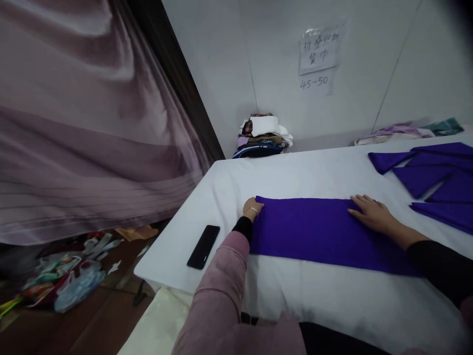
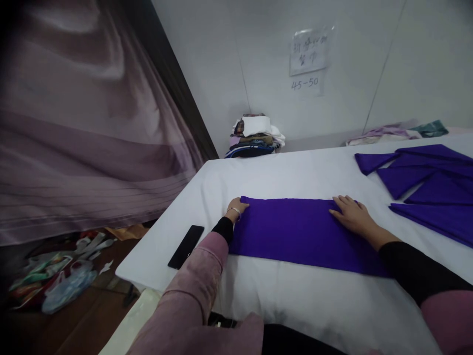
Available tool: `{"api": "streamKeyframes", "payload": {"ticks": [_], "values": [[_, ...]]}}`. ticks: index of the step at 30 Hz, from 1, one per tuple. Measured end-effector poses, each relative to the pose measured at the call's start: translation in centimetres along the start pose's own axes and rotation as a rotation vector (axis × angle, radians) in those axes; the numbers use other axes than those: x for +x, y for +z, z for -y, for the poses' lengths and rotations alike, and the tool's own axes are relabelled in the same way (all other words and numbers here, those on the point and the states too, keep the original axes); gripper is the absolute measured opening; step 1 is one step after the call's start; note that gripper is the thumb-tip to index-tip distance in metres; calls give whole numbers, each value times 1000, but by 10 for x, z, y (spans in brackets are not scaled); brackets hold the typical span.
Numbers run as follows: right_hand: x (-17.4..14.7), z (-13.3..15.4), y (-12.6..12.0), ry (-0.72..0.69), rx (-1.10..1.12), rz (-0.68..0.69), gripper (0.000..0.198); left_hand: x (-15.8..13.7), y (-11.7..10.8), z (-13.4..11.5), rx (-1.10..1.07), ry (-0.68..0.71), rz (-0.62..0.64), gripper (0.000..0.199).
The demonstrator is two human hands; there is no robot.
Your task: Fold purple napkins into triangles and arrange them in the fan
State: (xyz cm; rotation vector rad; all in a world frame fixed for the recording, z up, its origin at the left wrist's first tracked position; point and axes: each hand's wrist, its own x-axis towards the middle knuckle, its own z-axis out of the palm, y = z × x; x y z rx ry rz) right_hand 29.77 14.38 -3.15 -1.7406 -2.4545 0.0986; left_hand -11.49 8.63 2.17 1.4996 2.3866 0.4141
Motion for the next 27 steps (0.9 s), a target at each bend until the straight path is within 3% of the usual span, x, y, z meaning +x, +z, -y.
{"api": "streamKeyframes", "payload": {"ticks": [5, 12, 17, 20, 24, 27], "values": [[6, -11, 3, -14, 32, 42, 60, -19, 1, 1, -40, 179, -68, 17], [3, -13, 1, -35, 76, 7, 56, -52, 2, 6, 3, 516, -171, 27], [5, -4, -2, -56, 106, -99, 50, -57, 2, 6, 15, 554, -188, 25], [3, 39, -12, -200, 262, -182, 46, -60, 2, 1, -63, 500, -194, 20], [-12, 135, -32, -548, 553, -212, 38, -71, 0, -12, -192, 429, -204, 12], [-26, 194, -45, -732, 661, -359, 36, -85, -5, -23, -276, 438, -217, 4]]}}
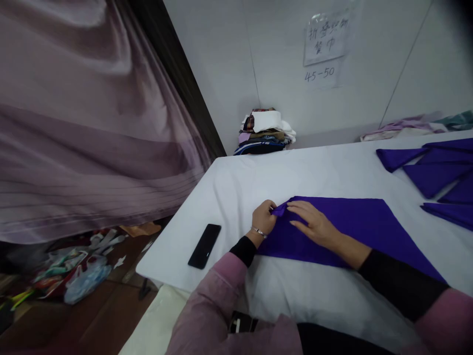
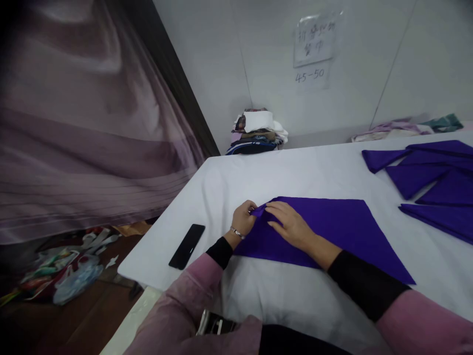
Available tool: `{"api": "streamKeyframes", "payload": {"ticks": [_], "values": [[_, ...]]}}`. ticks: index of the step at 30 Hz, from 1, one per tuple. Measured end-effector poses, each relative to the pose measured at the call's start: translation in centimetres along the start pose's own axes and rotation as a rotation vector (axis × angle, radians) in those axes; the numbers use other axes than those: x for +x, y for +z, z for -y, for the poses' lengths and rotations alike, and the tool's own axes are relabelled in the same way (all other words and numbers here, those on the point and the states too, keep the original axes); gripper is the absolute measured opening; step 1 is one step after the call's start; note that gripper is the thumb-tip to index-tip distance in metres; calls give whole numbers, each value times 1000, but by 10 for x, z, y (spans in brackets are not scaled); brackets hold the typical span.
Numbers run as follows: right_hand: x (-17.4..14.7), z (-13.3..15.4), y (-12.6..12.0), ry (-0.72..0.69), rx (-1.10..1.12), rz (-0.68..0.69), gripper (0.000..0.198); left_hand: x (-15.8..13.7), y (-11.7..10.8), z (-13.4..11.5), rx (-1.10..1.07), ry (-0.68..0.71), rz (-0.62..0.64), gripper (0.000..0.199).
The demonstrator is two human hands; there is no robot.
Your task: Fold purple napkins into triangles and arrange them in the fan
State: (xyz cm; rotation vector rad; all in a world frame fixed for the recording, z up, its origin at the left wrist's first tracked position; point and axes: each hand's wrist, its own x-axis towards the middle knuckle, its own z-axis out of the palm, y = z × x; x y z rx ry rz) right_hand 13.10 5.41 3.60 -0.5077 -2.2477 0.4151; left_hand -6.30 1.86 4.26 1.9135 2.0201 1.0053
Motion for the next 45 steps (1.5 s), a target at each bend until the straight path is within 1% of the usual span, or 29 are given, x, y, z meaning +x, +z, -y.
{"api": "streamKeyframes", "payload": {"ticks": [1, 3, 5, 7, 9, 12, 14, 15, 17, 19, 22, 25, 27, 29, 32, 35, 37, 39, 40, 42, 45], "values": [[5, 10, 6, -33, 6, -50, 35, -3, -1, -5, -35, 1, -9, 2], [12, 21, 14, -57, 6, -122, 30, -8, -3, -13, -121, -3, -12, 2], [12, 25, 17, -55, 15, -149, 24, -14, -5, -19, -241, -26, -1, 4], [10, 26, 16, -47, 50, -152, 22, -20, -7, -22, -410, -60, 31, 7], [5, 28, 13, -35, 96, -166, 21, -27, -11, -25, -607, -93, 93, 10], [0, 33, 7, 3, 143, -201, 21, -38, -20, -30, -877, -121, 234, 25], [-2, 37, 4, 34, 161, -211, 20, -44, -25, -33, -988, -171, 305, 30], [-2, 39, 2, 46, 169, -214, 19, -47, -26, -35, -1015, -210, 314, 30], [-3, 42, 0, 63, 178, -224, 18, -50, -25, -37, -1020, -282, 270, 30], [-3, 44, -1, 68, 181, -229, 18, -53, -21, -38, -1007, -295, 205, 29], [-3, 46, -1, 62, 181, -225, 19, -57, -14, -42, -971, -215, 179, 26], [-4, 46, -1, 56, 184, -237, 20, -60, -11, -47, -849, -119, 168, 21], [-5, 47, -2, 56, 186, -244, 20, -60, -10, -49, -787, -96, 143, 18], [-7, 48, -4, 56, 181, -250, 20, -58, -11, -49, -781, -132, 109, 17], [-10, 50, -7, 58, 161, -265, 18, -53, -13, -46, -868, -244, 70, 21], [-12, 51, -10, 80, 147, -276, 18, -50, -17, -44, -942, -311, 72, 23], [-9, 51, -11, 114, 143, -295, 25, -50, -20, -45, -931, -293, 88, 23], [-5, 51, -13, 136, 128, -302, 31, -53, -22, -48, -891, -239, 107, 21], [-3, 50, -14, 133, 123, -294, 30, -54, -22, -50, -866, -209, 114, 20], [2, 50, -16, 112, 126, -262, 21, -57, -23, -53, -817, -157, 121, 18], [5, 52, -18, 91, 168, -237, 12, -58, -26, -56, -799, -124, 147, 19]]}}
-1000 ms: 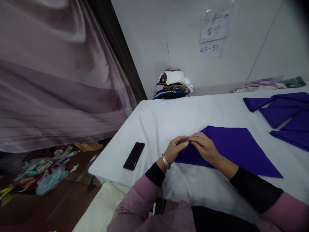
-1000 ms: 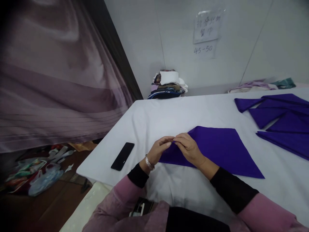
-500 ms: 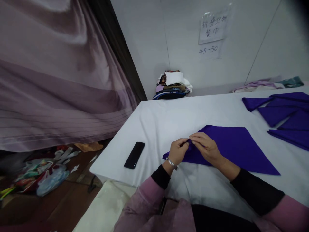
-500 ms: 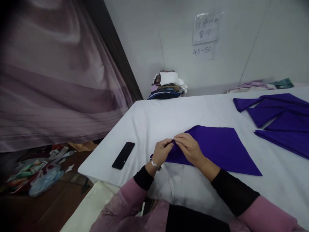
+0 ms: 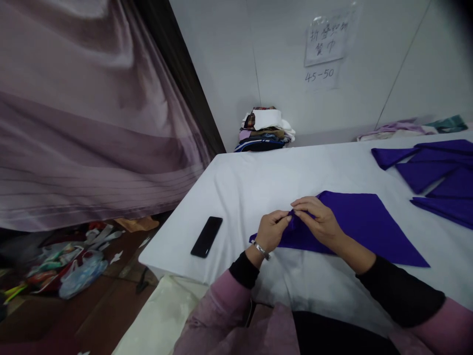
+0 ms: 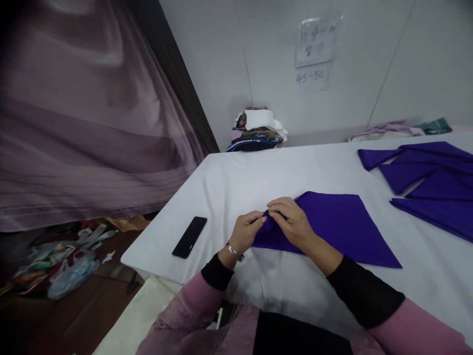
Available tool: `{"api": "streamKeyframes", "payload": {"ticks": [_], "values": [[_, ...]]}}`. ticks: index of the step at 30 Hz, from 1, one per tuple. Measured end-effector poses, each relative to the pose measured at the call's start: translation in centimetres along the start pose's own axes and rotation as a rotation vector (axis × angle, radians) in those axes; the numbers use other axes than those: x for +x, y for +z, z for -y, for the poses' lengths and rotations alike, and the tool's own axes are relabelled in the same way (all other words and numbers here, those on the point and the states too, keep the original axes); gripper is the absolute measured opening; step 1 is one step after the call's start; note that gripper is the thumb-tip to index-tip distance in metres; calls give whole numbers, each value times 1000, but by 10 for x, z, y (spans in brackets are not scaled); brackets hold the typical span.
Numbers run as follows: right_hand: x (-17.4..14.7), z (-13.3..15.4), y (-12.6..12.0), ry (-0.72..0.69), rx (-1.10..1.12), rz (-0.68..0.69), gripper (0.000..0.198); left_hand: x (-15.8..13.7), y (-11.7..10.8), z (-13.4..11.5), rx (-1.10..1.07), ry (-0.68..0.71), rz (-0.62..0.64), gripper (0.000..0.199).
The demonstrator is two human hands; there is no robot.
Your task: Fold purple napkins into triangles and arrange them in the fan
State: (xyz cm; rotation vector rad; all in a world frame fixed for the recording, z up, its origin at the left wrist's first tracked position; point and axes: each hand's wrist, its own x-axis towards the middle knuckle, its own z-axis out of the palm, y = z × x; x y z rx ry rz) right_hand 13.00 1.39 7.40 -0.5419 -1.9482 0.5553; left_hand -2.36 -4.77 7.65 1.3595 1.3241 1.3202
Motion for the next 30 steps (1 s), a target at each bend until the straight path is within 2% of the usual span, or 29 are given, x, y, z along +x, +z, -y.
{"api": "streamKeyframes", "payload": {"ticks": [4, 6, 8, 15, 22, 30], "values": [[-4, 7, -6, 6, 20, -28, 11, 3, -7, -4, -107, -124, 57, 27], [-7, 12, -10, 3, 12, -26, 11, 5, -10, -6, -163, -191, 12, 31], [-8, 15, -13, 6, 5, 5, 11, 6, -12, -8, -161, -200, -52, 31], [2, 18, -12, -18, -87, 140, 10, 2, -5, -21, 41, -2, -60, 20], [9, 19, -12, -27, -122, 134, 11, -3, -3, -33, 168, 94, -35, 24], [10, 18, -11, -8, -122, 125, 11, -7, -3, -36, 187, 175, -30, 22]]}}
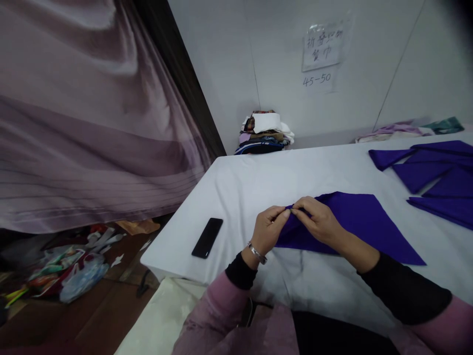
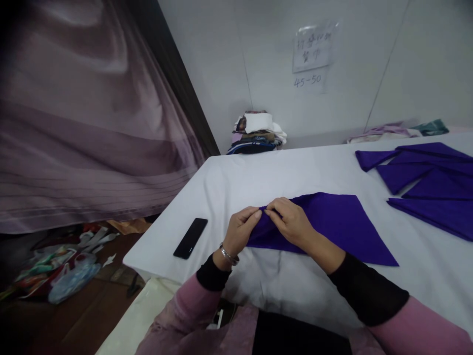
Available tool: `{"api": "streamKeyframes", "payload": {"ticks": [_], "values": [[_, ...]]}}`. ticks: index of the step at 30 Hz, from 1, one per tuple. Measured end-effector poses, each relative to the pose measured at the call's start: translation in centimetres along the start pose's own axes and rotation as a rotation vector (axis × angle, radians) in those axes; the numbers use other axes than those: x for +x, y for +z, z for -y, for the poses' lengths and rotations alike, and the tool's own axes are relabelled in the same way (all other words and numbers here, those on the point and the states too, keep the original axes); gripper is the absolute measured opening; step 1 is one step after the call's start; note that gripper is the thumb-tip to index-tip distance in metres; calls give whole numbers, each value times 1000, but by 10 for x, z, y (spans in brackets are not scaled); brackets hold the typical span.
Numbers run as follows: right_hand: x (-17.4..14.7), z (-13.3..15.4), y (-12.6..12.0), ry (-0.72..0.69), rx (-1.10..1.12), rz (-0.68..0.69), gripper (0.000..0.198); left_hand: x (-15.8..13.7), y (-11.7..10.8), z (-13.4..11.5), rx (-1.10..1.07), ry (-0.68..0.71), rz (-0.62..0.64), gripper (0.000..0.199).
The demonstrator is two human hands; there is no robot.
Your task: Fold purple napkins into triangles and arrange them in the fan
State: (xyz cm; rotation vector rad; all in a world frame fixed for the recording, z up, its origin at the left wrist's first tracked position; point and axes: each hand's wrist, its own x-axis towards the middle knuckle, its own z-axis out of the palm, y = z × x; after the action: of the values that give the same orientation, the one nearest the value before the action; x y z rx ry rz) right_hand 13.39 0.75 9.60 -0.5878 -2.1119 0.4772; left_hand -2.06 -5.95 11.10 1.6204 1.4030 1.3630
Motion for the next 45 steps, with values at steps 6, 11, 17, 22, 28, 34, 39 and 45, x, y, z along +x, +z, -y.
{"api": "streamKeyframes", "payload": {"ticks": [6, 11, 17, 22, 28, 34, 39, 45], "values": [[1, -3, 2, 7, -5, 25, 12, 2, -1, 6, 134, 136, -19, 14], [-1, -22, -8, -7, -51, 141, 13, 6, -12, 1, 219, 172, -89, 16], [-21, -72, -45, 179, -143, 228, 20, 11, -31, -9, 290, 179, -175, 15], [-43, -108, -83, 369, -146, 185, 29, 10, -36, -15, 307, 214, -194, 15], [-63, -143, -109, 403, -158, 243, 25, 8, -38, -23, 312, 234, -201, 14], [-66, -156, -113, 261, -231, 206, 14, 6, -39, -29, 316, 248, -176, 13], [-55, -158, -105, 211, -201, 141, 12, 1, -40, -34, 287, 267, -118, 14], [-45, -167, -101, 211, -217, 181, 12, -3, -42, -36, 273, 256, -128, 14]]}}
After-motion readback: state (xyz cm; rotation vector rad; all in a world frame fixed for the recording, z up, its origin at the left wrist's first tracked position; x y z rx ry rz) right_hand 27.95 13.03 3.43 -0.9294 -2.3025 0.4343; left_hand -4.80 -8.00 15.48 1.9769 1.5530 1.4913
